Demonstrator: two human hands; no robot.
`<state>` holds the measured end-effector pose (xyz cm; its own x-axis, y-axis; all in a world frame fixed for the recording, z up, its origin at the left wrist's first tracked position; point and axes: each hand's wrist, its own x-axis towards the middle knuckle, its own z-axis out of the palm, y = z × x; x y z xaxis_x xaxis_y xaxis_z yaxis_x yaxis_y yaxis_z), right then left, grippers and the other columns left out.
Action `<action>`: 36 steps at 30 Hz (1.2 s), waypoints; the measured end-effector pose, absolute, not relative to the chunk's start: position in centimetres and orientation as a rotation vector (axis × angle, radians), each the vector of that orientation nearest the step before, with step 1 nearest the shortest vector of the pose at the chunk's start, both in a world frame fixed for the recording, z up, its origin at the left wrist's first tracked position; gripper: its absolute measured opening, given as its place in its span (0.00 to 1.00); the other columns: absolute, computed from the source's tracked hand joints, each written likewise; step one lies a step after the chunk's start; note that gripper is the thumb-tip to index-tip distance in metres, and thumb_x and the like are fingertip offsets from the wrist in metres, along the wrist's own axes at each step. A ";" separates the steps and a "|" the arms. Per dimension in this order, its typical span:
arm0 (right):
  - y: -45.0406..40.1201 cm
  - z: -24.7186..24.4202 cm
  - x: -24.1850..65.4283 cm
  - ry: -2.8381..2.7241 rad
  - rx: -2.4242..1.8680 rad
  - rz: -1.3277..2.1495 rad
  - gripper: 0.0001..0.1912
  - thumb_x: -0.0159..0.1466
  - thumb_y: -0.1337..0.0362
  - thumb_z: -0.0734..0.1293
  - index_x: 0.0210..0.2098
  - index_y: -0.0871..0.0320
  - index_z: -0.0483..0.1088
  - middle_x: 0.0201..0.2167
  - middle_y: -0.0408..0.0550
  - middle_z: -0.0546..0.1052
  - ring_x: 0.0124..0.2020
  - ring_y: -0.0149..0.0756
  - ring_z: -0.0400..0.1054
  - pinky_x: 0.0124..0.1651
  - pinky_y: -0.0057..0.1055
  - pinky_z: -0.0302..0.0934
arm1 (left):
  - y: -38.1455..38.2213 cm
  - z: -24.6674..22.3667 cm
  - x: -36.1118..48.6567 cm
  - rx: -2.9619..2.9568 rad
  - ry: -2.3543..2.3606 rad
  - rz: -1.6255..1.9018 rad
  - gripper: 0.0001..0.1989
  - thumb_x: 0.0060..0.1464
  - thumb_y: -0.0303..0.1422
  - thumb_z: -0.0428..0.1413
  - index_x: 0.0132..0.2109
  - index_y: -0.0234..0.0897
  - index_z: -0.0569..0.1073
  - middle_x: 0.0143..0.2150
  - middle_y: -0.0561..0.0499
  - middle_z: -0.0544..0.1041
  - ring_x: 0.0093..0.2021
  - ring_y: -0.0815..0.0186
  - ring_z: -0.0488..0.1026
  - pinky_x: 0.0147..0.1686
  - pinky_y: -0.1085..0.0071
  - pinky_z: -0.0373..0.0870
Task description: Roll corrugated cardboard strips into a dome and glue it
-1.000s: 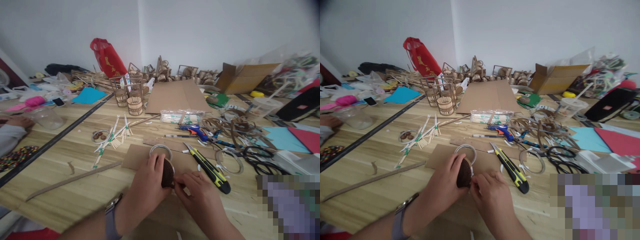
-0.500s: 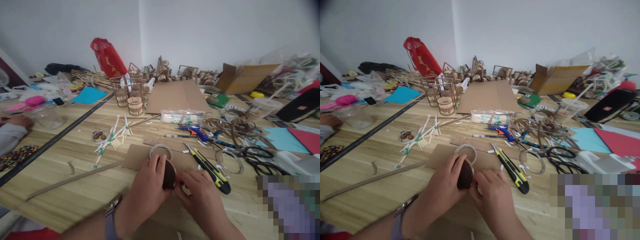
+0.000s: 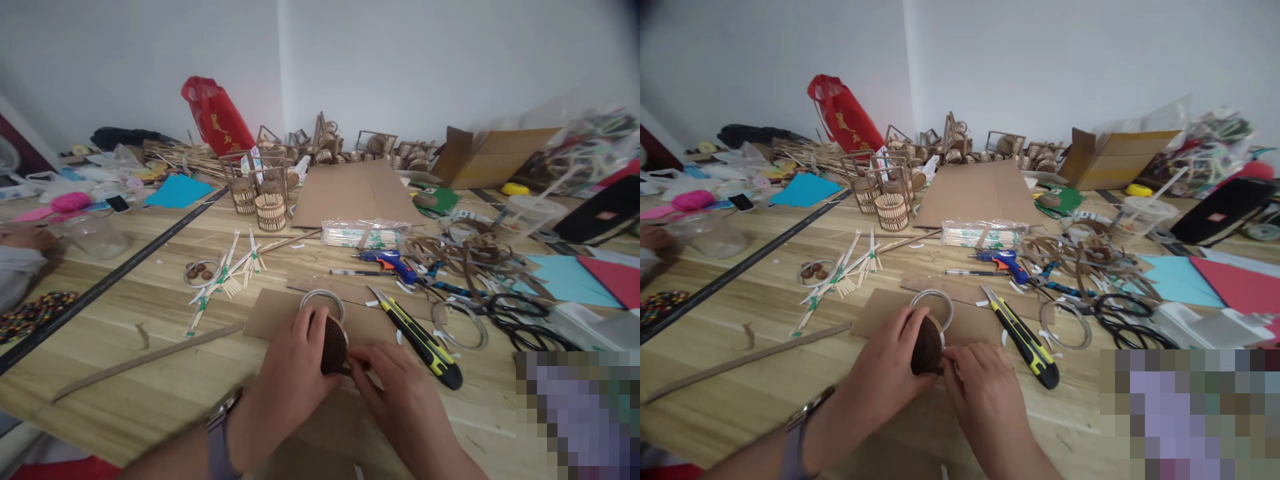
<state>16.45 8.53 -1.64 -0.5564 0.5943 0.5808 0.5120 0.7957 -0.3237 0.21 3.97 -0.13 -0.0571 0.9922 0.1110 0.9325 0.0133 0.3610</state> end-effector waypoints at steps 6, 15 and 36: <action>8.6 -1.6 16.5 -2.296 -0.802 0.130 0.14 0.69 0.67 0.57 0.32 0.57 0.72 0.25 0.46 0.77 0.26 0.37 0.72 0.31 0.32 0.59 | 3.8 -0.2 0.3 2.065 2.114 0.473 0.41 0.43 0.28 0.65 0.62 0.36 0.56 0.60 0.37 0.65 0.56 0.45 0.68 0.49 0.52 0.72; 8.8 -1.7 16.4 -2.319 -0.780 0.161 0.12 0.67 0.70 0.58 0.32 0.58 0.71 0.25 0.45 0.78 0.27 0.36 0.72 0.32 0.31 0.59 | 3.8 -0.5 0.1 2.095 2.085 0.514 0.39 0.44 0.28 0.64 0.62 0.37 0.56 0.59 0.38 0.65 0.57 0.46 0.67 0.50 0.53 0.71; 12.9 0.6 20.3 -2.134 -1.229 0.367 0.08 0.58 0.62 0.60 0.25 0.54 0.67 0.21 0.44 0.74 0.22 0.38 0.68 0.26 0.31 0.58 | 3.9 0.1 -0.5 1.999 1.936 0.711 0.39 0.39 0.25 0.62 0.60 0.37 0.59 0.59 0.38 0.65 0.57 0.45 0.66 0.55 0.49 0.67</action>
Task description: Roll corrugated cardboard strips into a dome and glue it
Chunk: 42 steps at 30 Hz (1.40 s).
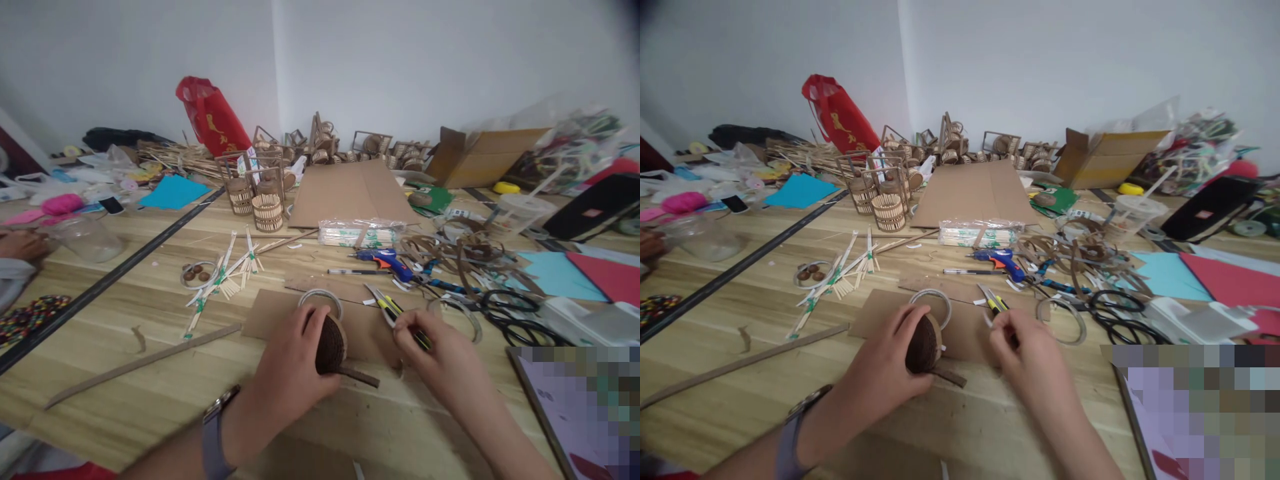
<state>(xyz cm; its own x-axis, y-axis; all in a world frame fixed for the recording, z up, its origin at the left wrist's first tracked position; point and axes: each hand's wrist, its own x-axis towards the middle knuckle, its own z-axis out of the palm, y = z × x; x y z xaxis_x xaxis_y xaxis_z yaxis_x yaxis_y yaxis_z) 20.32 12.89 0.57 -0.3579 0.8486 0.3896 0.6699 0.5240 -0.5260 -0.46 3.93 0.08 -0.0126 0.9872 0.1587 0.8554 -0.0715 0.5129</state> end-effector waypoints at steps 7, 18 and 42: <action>15.4 1.4 23.5 -1.777 -1.506 0.263 0.07 0.52 0.59 0.61 0.29 0.53 0.66 0.23 0.46 0.73 0.22 0.39 0.66 0.24 0.32 0.57 | 3.8 0.4 -0.6 1.988 1.833 0.826 0.37 0.39 0.28 0.63 0.58 0.37 0.61 0.57 0.40 0.67 0.56 0.48 0.66 0.55 0.50 0.67; 16.6 0.7 25.1 -1.789 -1.573 0.103 0.14 0.55 0.61 0.58 0.31 0.55 0.74 0.33 0.53 0.79 0.35 0.50 0.71 0.30 0.37 0.59 | 3.9 0.5 -0.6 1.927 1.756 0.893 0.37 0.38 0.27 0.63 0.57 0.38 0.61 0.56 0.41 0.68 0.55 0.49 0.67 0.55 0.50 0.67; 9.8 2.3 18.7 -2.231 -0.505 0.385 0.07 0.65 0.70 0.63 0.33 0.54 0.69 0.25 0.44 0.75 0.25 0.32 0.69 0.28 0.26 0.65 | 4.0 0.8 -0.4 1.998 1.601 0.907 0.38 0.41 0.27 0.64 0.60 0.38 0.60 0.58 0.42 0.67 0.57 0.53 0.67 0.57 0.57 0.66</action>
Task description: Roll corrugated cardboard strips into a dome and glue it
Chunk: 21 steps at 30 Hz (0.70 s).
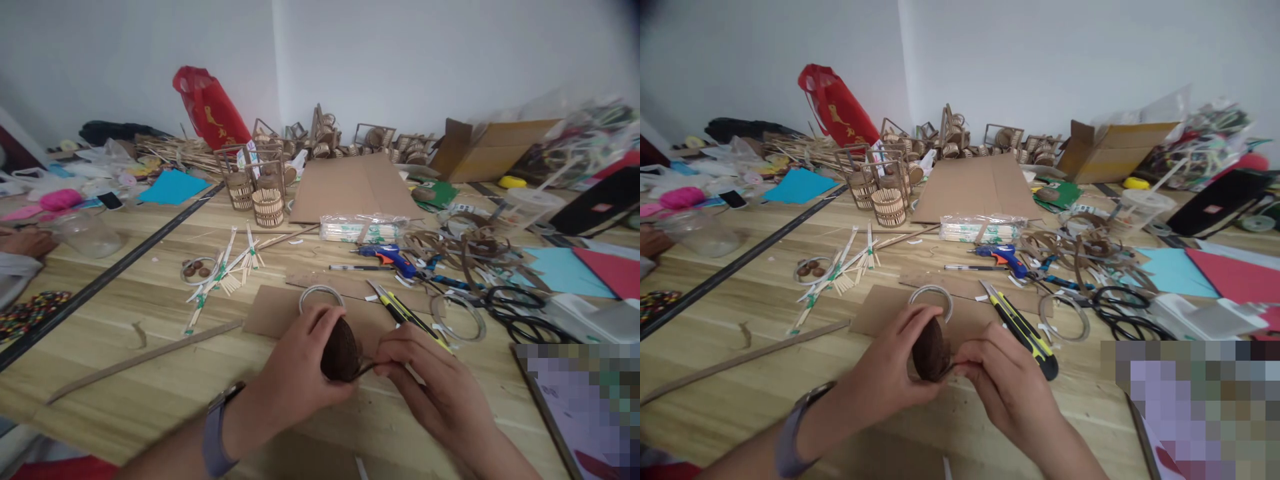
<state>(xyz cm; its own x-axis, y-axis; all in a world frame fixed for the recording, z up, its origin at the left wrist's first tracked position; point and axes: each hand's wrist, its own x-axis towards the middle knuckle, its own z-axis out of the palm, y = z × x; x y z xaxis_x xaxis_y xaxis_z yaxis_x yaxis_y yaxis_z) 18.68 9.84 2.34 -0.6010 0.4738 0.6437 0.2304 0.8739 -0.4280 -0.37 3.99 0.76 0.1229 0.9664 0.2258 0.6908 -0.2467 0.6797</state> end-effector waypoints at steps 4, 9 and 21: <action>9.8 2.1 18.5 -2.236 -0.494 0.350 0.07 0.66 0.70 0.62 0.32 0.55 0.69 0.25 0.44 0.74 0.26 0.32 0.69 0.28 0.26 0.65 | 3.7 0.5 -0.2 2.084 1.573 0.893 0.38 0.42 0.25 0.62 0.61 0.39 0.58 0.60 0.42 0.65 0.59 0.54 0.64 0.60 0.59 0.63; 9.7 1.7 18.3 -2.239 -0.479 0.434 0.07 0.66 0.70 0.62 0.33 0.54 0.68 0.26 0.43 0.73 0.27 0.32 0.69 0.29 0.26 0.65 | 3.4 0.5 -0.1 2.158 1.561 0.867 0.38 0.44 0.25 0.62 0.62 0.39 0.57 0.61 0.42 0.65 0.60 0.54 0.63 0.60 0.60 0.63; 10.4 0.6 18.2 -1.982 -0.818 1.165 0.20 0.59 0.47 0.70 0.27 0.54 0.60 0.25 0.39 0.63 0.25 0.31 0.57 0.27 0.26 0.55 | 2.9 0.2 0.0 2.525 1.618 0.883 0.37 0.48 0.24 0.61 0.63 0.34 0.54 0.60 0.35 0.65 0.56 0.45 0.65 0.54 0.49 0.67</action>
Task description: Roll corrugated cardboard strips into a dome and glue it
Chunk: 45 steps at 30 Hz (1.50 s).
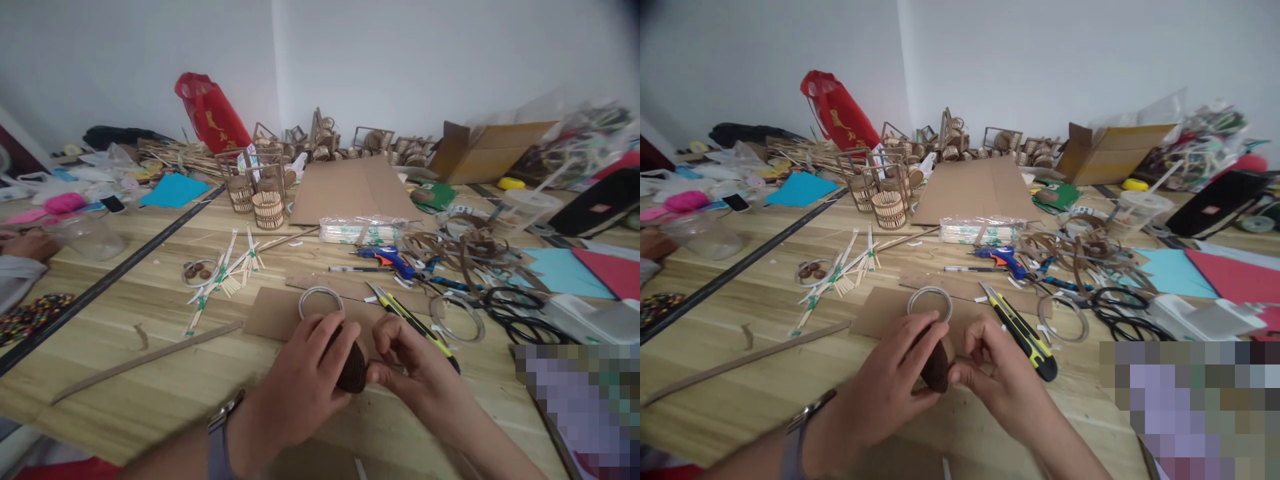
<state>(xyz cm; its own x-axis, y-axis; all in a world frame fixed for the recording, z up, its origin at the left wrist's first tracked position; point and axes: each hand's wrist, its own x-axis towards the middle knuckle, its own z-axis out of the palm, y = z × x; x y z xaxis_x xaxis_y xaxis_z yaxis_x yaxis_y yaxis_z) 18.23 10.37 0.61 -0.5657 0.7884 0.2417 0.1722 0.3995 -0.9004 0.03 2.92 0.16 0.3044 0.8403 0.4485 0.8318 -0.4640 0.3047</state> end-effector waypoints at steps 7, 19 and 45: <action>10.4 0.0 17.6 -1.718 -0.776 1.662 0.27 0.52 0.39 0.70 0.33 0.55 0.65 0.25 0.39 0.64 0.26 0.31 0.58 0.28 0.27 0.56 | 3.3 0.2 0.0 2.174 1.428 1.060 0.44 0.43 0.28 0.68 0.64 0.42 0.54 0.61 0.40 0.64 0.60 0.50 0.63 0.60 0.54 0.63; 9.8 -0.4 17.3 -1.822 -0.771 1.499 0.36 0.47 0.39 0.73 0.49 0.50 0.66 0.43 0.49 0.72 0.46 0.45 0.69 0.49 0.39 0.64 | 3.6 0.3 -0.8 1.368 0.967 1.126 0.42 0.41 0.37 0.70 0.62 0.46 0.62 0.61 0.43 0.65 0.58 0.48 0.66 0.55 0.55 0.66; 12.0 -2.3 17.9 -2.604 -0.982 0.411 0.03 0.62 0.63 0.69 0.37 0.52 0.74 0.40 0.49 0.78 0.41 0.46 0.70 0.41 0.40 0.58 | 5.3 -1.5 -3.1 0.432 0.199 1.108 0.26 0.55 0.53 0.55 0.55 0.47 0.69 0.51 0.44 0.76 0.40 0.57 0.78 0.30 0.70 0.76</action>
<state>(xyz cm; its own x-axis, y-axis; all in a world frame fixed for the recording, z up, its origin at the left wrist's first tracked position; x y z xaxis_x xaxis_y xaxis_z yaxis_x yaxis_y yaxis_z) 17.88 12.03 -2.28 -0.7093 0.6760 0.1997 0.5817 0.7213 -0.3759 -3.12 5.29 -1.47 0.4392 0.8965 0.0575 -0.8203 0.3742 0.4325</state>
